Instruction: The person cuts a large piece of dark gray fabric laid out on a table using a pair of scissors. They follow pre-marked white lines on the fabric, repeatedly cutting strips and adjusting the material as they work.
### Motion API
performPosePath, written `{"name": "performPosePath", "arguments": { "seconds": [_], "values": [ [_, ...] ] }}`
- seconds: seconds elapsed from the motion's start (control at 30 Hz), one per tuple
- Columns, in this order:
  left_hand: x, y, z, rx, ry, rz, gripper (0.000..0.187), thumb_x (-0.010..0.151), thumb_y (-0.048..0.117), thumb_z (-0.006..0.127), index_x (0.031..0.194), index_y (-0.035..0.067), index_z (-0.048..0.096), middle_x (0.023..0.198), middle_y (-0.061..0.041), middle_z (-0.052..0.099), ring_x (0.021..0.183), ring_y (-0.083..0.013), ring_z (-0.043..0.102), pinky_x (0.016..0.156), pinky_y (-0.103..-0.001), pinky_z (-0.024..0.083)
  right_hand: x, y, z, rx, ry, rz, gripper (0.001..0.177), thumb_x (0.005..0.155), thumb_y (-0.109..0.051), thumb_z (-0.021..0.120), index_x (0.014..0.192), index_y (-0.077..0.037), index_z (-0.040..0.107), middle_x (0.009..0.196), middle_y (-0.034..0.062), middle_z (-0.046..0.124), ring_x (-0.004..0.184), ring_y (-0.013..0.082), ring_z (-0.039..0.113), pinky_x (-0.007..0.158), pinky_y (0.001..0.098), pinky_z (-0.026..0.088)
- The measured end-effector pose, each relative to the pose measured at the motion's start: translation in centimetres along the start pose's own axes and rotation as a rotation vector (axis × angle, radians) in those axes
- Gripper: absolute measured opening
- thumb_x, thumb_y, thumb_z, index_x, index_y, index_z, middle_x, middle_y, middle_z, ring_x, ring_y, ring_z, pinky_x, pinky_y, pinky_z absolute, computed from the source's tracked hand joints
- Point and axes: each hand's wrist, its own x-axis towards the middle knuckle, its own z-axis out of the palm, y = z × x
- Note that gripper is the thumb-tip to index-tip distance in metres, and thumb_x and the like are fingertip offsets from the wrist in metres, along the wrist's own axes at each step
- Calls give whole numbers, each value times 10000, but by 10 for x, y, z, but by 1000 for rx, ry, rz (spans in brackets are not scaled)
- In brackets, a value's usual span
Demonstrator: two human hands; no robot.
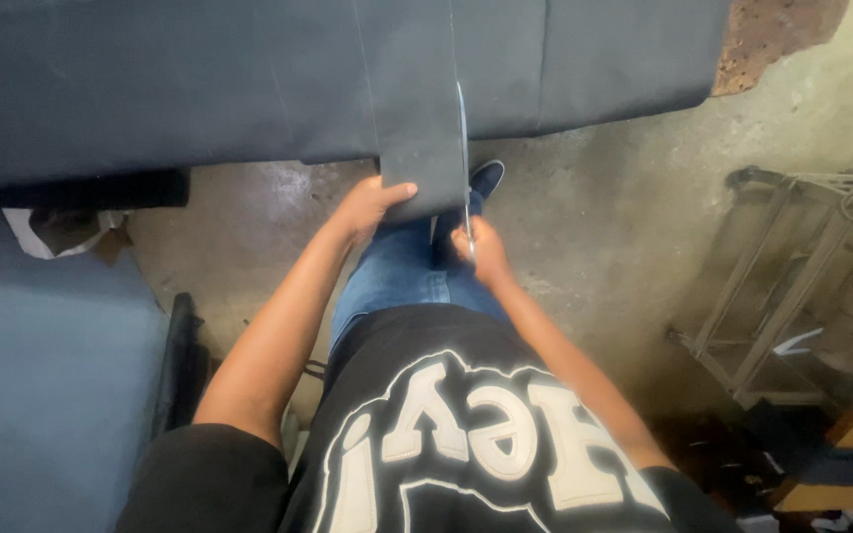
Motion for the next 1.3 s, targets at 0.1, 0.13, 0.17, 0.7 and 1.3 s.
{"name": "performPosePath", "arguments": {
  "seconds": [0.1,0.13,0.17,0.7,1.3],
  "values": [
    [-9,8,6,-2,19,16,594,871,335,927,1376,83,741,1367,-242,716,1337,-415,643,1120,-587,510,0,-2,2,-28,16,7,300,964,-374,762,973,-80,704,678,125,694,642,253,722,639,361,575],
    [-10,7,5,-2,20,15,594,871,335,927,1376,83,741,1367,-242,716,1337,-415,643,1120,-587,510,-2,-4,3,-28,15,8,300,964,-374,762,973,-80,704,678,125,694,642,253,722,639,361,575],
    [-10,7,4,-9,25,17,600,871,334,927,1382,83,737,1376,-242,710,1349,-411,634,1129,-590,501,-4,-6,3,-55,24,27,300,955,-403,762,960,-108,710,670,100,705,642,236,737,638,345,581],
    [6,-8,-11,71,-25,43,537,887,352,907,1327,80,765,1309,-246,741,1293,-424,674,1112,-571,519,-13,-38,-3,-89,29,22,314,934,-376,765,1007,-73,730,783,176,710,769,333,723,772,419,564],
    [1,1,-4,69,-22,16,560,889,376,908,1359,113,756,1342,-232,731,1315,-427,655,1116,-572,519,-25,-61,3,-131,83,108,350,930,-435,732,865,-91,723,585,91,683,560,220,725,605,337,570]
  ]
}}
